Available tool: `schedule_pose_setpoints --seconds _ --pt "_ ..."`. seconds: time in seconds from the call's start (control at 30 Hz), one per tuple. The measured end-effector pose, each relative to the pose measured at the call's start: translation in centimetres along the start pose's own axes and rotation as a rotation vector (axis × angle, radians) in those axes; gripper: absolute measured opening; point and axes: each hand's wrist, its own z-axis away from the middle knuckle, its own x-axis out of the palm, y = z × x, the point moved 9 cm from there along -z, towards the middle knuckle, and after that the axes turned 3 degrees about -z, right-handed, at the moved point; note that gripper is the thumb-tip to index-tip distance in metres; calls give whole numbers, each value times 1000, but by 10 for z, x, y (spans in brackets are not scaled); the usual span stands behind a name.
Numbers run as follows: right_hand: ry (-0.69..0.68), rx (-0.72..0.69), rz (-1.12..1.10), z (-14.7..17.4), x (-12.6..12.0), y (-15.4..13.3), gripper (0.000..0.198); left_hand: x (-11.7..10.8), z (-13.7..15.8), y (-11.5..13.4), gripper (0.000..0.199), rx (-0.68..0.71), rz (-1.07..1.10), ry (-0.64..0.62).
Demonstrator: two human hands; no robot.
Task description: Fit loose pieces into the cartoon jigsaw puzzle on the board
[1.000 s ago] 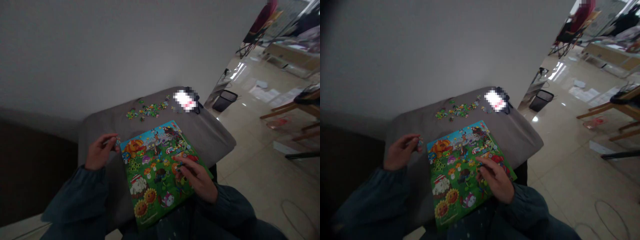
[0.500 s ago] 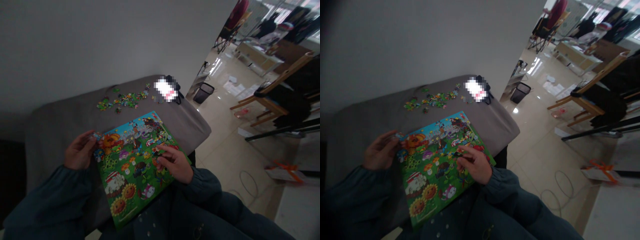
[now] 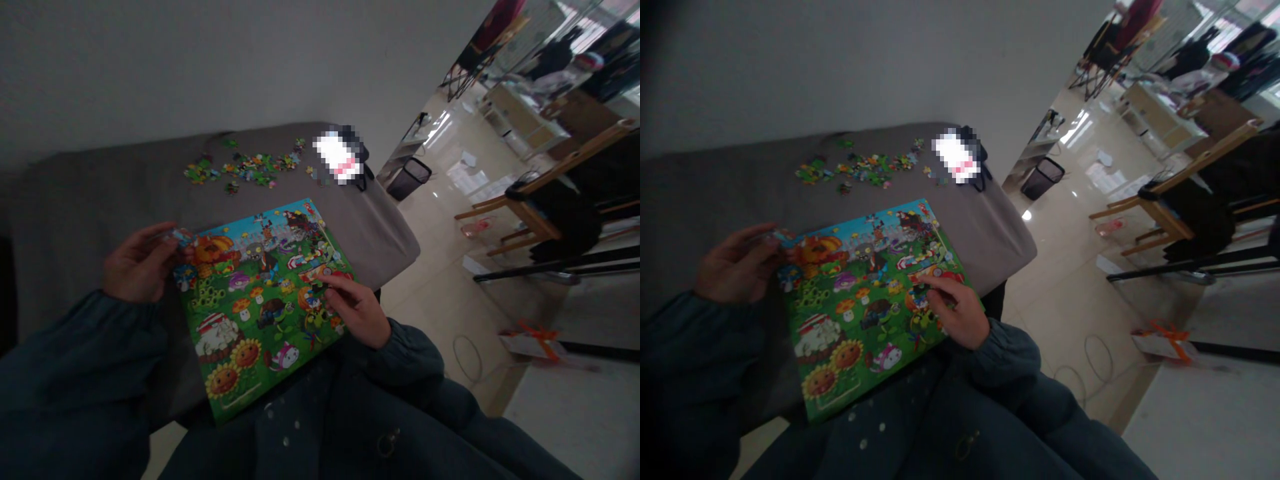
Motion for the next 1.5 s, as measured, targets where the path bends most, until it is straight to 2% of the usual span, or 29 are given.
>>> schedule_pose_setpoints --seconds 0.1,0.2,0.3,0.37,0.53,0.63,0.73,0.97,1.13,1.3,1.5 --pt "43 -29 67 0 -8 -1 35 0 0 0 38 12 18 -9" --pt "54 27 43 1 -18 9 37 -1 0 -3 34 17 41 -8" --pt "-2 59 46 -5 -27 10 34 -3 -1 -7 33 9 54 -9" --pt "-80 21 111 -17 -26 -4 30 -2 -3 -10 34 -1 57 -19" --pt "-408 -107 274 -64 11 -39 28 1 -5 -12 34 -28 68 -65" --pt "-489 -141 367 -92 32 -37 26 3 -4 -12 32 -36 85 -94" --pt "-567 -169 442 -107 51 -26 27 5 -3 -12 29 -32 101 -114" --pt "-706 -220 542 -118 68 -28 36 10 -5 -16 30 -13 114 -166" --pt "-770 -324 675 -135 78 -37 37 12 -6 -17 29 -3 116 -201" --pt "-835 -414 708 -140 90 -35 37 12 -5 -16 25 1 115 -196" --pt "-858 -396 762 -139 94 -21 37 12 -4 -15 21 -4 115 -195"
